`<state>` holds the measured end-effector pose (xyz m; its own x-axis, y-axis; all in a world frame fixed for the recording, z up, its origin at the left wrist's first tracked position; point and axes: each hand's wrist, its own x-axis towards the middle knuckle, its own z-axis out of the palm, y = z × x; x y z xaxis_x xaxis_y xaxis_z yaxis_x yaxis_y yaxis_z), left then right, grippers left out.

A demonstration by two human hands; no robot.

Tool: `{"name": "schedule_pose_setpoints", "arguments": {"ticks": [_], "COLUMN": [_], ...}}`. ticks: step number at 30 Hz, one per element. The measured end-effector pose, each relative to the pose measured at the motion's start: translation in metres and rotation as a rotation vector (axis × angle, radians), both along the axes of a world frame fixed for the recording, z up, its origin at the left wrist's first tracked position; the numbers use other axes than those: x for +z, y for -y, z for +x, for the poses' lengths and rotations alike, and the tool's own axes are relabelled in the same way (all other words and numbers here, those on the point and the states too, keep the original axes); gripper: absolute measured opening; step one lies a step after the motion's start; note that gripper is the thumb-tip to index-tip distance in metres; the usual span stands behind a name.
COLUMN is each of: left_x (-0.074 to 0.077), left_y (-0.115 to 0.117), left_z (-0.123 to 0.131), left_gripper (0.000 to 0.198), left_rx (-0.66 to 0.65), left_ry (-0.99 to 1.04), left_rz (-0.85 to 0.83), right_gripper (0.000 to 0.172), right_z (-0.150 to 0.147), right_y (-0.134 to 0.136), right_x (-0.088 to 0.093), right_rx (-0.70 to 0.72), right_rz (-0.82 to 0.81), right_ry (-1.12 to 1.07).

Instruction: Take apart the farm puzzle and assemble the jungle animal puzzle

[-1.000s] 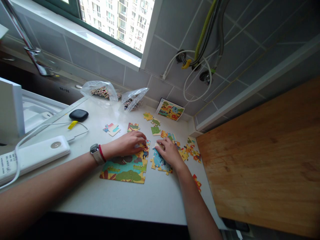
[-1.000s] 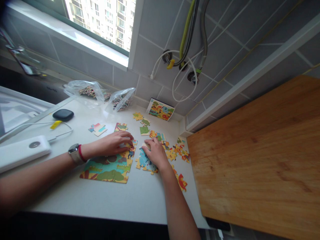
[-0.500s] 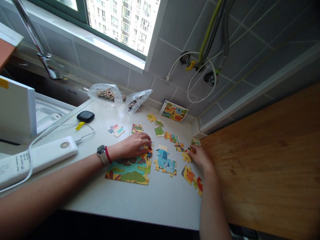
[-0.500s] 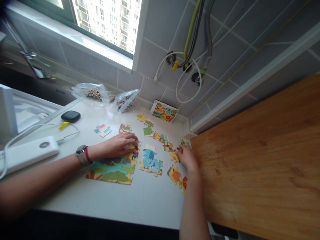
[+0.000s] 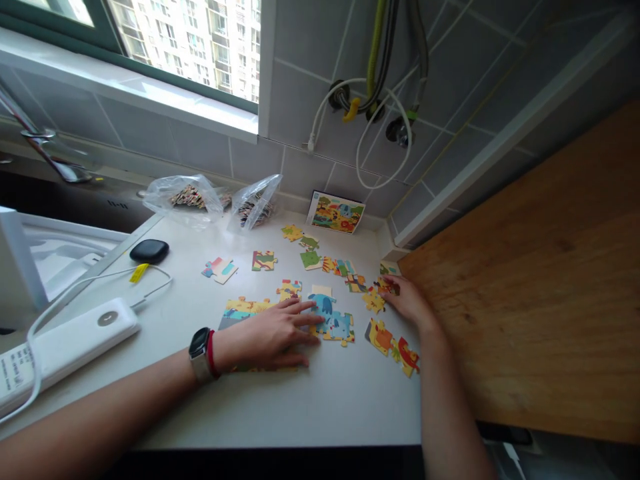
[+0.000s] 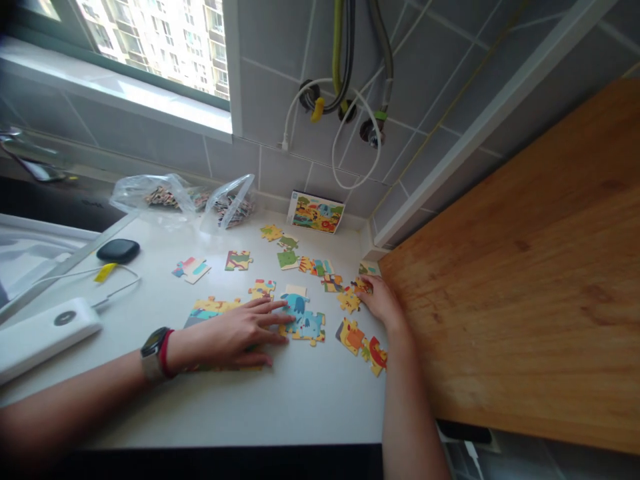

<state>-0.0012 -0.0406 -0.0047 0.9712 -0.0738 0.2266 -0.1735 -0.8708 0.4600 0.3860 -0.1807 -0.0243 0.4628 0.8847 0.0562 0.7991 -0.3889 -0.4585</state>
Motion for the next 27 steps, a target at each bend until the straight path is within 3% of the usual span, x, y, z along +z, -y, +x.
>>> {"name": "schedule_pose_setpoints", "arguments": {"ticks": [7,12,19,23,27], "left_x": [-0.011,-0.018,-0.016,-0.016,-0.018], "left_y": [-0.004,-0.008,-0.01,-0.01,-0.01], "left_z": [0.005,0.009,0.012,0.012,0.012], "left_gripper": [0.048,0.047,0.047,0.046,0.046], "left_rx": [0.068,0.124,0.176,0.184,0.178], "left_ry": [-0.048,-0.091,-0.154,-0.151,-0.133], "left_rz": [0.059,0.118,0.15,0.157,0.152], "right_gripper": [0.038,0.034,0.035,0.039,0.034], "right_z": [0.003,0.004,0.001,0.003,0.004], "right_y": [-0.004,-0.006,-0.008,-0.009,-0.013], "right_x": [-0.002,-0.005,-0.007,-0.008,-0.004], "right_rx": [-0.001,-0.012,-0.045,-0.071,-0.156], "right_rz": [0.043,0.077,0.095,0.186,0.288], "right_ry": [-0.069,-0.087,-0.04,-0.036,-0.218]}}
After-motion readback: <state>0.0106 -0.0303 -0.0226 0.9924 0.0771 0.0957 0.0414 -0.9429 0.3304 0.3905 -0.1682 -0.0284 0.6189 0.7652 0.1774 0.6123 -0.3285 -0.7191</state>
